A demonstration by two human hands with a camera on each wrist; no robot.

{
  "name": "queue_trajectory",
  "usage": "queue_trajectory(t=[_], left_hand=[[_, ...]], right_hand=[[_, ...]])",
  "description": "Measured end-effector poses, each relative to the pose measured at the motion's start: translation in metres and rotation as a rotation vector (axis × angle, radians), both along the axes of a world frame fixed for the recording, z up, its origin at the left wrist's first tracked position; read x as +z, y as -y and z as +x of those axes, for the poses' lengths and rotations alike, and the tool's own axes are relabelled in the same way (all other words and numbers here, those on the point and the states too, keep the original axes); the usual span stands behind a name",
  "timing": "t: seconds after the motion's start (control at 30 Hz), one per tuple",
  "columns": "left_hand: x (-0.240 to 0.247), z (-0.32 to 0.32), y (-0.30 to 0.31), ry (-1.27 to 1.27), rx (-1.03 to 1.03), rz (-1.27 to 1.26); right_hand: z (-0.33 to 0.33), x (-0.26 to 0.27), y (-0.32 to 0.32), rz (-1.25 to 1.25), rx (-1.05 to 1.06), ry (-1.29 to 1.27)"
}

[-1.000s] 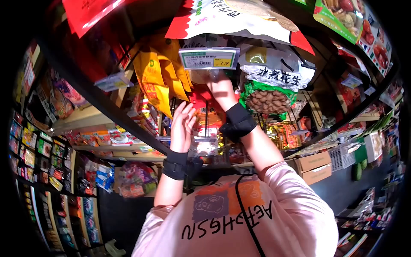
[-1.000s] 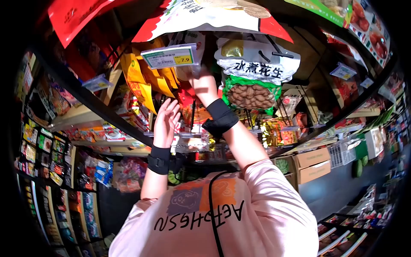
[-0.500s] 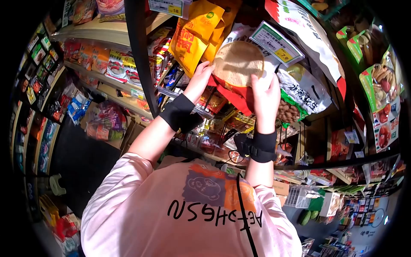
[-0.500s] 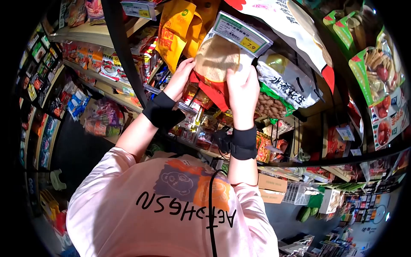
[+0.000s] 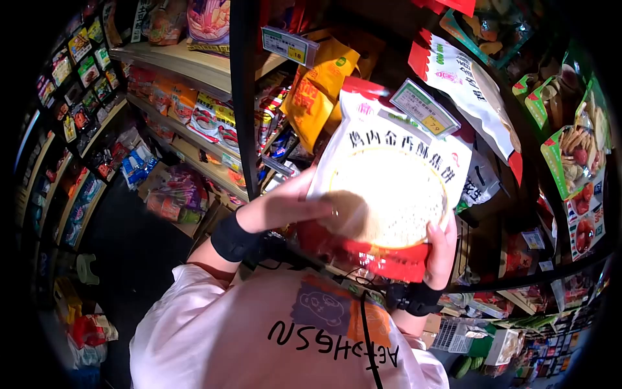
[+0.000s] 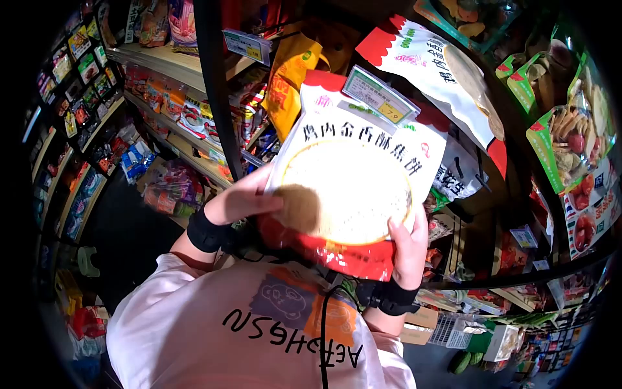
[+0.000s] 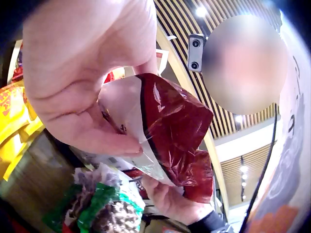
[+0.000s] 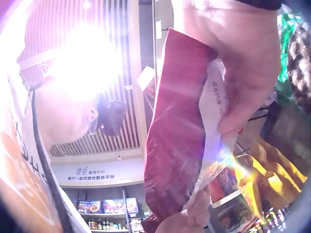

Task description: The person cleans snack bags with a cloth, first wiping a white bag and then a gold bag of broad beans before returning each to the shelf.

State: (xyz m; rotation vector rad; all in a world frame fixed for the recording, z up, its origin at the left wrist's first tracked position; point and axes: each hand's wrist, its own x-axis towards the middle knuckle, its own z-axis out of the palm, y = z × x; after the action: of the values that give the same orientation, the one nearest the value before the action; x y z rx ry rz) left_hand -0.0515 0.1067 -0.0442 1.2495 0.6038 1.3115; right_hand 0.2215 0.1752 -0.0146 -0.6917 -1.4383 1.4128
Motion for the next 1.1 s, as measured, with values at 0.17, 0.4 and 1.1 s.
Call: queue_trajectory(t=[0.17, 0.4, 1.1], left_hand=[[-0.02, 0.011, 0.026, -0.059, -0.225, -0.095], [-0.055, 0.009, 0.066, -0.412, -0.146, 0.066], [0.121, 0.048, 0.052, 0.609, 0.278, 0.182]], right_hand=[[0.026, -0.02, 0.025, -0.024, 0.063, 0.043], [0.042, -0.025, 0.021, 0.03, 0.508, 0.311], [-0.065, 0.132, 0.086, 1.588, -0.166, 0.752]])
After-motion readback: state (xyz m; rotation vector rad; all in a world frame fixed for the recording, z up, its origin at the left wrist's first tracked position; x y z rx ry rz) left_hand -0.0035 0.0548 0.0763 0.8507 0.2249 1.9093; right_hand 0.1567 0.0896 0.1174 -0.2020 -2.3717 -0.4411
